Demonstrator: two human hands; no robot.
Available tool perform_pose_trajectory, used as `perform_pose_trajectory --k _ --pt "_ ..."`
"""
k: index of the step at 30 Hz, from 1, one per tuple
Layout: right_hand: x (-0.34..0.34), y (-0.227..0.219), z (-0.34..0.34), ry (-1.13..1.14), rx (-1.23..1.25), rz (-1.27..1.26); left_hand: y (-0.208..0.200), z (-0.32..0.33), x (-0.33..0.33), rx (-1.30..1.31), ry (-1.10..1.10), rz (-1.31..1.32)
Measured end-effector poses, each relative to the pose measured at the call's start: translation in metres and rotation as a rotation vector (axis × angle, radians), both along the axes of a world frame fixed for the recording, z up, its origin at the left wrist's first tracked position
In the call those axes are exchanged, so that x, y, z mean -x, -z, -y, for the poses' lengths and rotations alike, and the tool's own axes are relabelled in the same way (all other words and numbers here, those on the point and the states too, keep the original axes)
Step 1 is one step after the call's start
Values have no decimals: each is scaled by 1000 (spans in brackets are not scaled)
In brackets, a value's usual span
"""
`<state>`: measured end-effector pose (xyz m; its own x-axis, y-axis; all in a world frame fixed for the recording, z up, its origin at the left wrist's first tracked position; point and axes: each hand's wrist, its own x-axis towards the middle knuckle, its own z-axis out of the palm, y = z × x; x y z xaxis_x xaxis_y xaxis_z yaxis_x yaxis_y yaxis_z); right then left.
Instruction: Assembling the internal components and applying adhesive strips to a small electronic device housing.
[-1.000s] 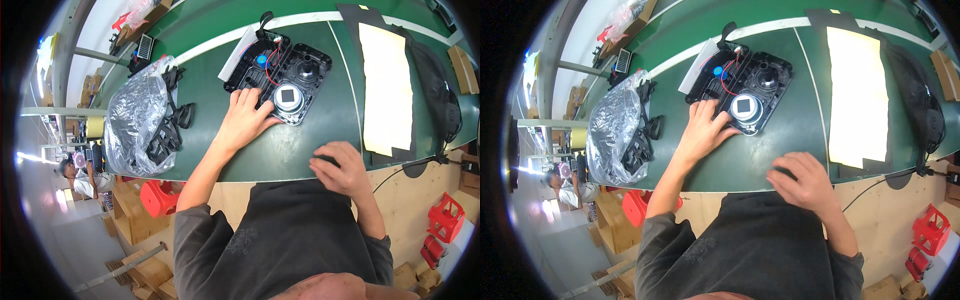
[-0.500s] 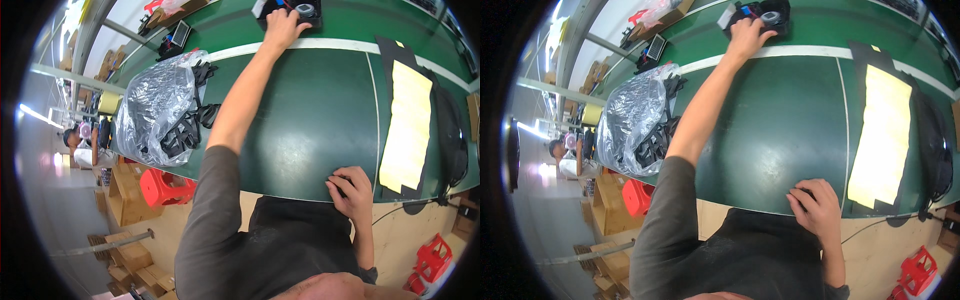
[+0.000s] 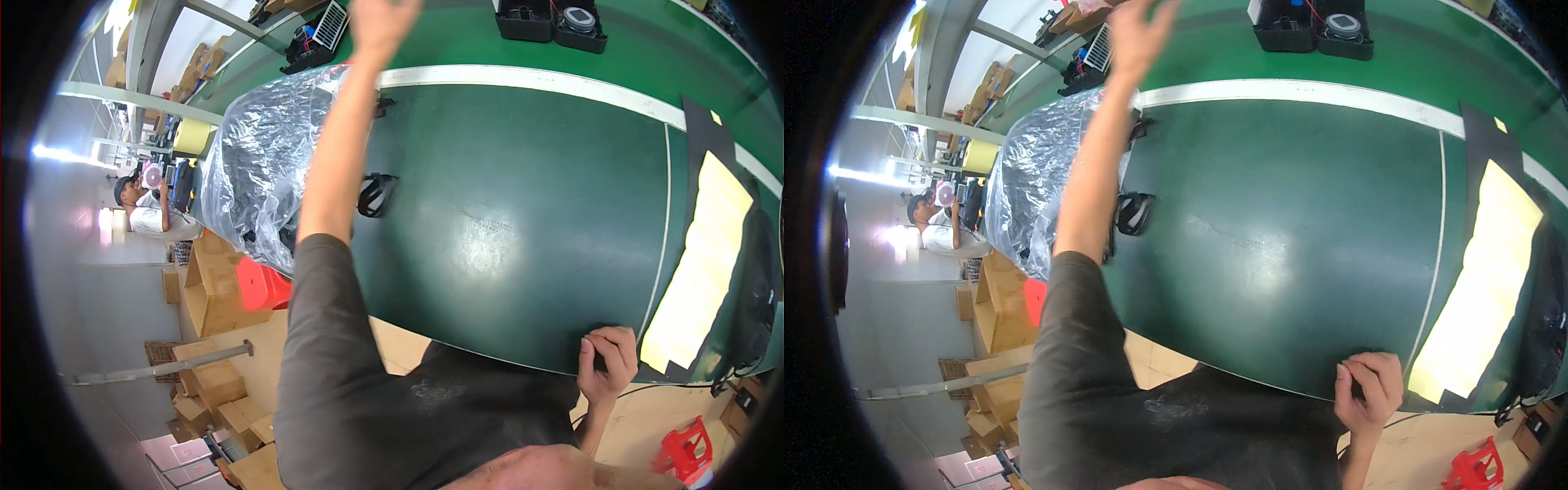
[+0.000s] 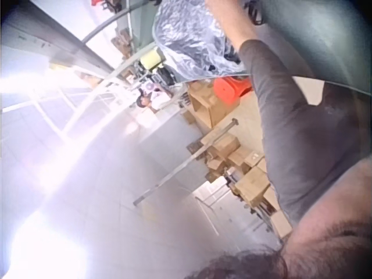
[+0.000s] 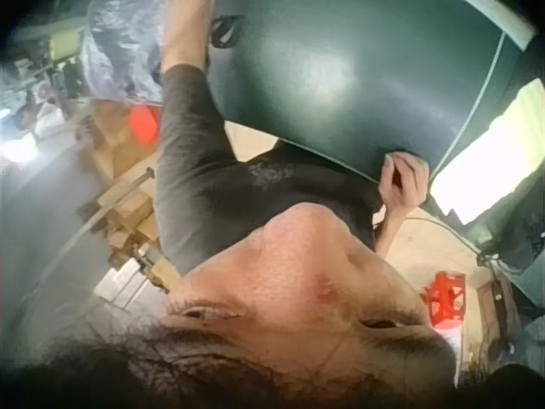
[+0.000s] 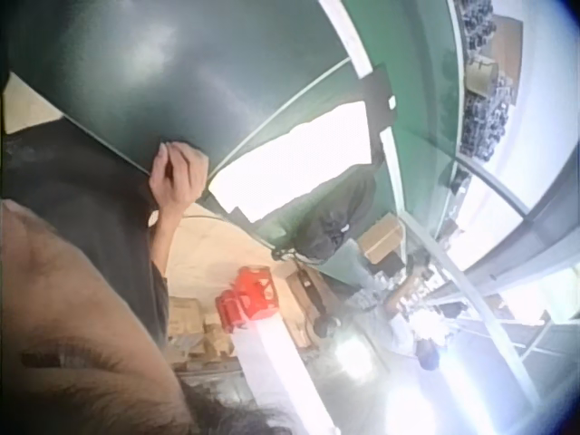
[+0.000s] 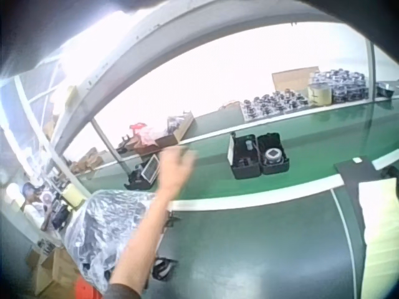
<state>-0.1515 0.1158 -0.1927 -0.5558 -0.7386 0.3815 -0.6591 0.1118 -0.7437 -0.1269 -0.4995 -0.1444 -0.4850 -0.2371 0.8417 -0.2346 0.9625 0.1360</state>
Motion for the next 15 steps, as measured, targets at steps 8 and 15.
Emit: perform_pose_trajectory --k 8,15 --pt "-2 0 1 10 -32 0 1 208 -250 -475 -892 333" --pt "-2 -1 3 44 -109 -14 48 232 -246 -777 -623 306"
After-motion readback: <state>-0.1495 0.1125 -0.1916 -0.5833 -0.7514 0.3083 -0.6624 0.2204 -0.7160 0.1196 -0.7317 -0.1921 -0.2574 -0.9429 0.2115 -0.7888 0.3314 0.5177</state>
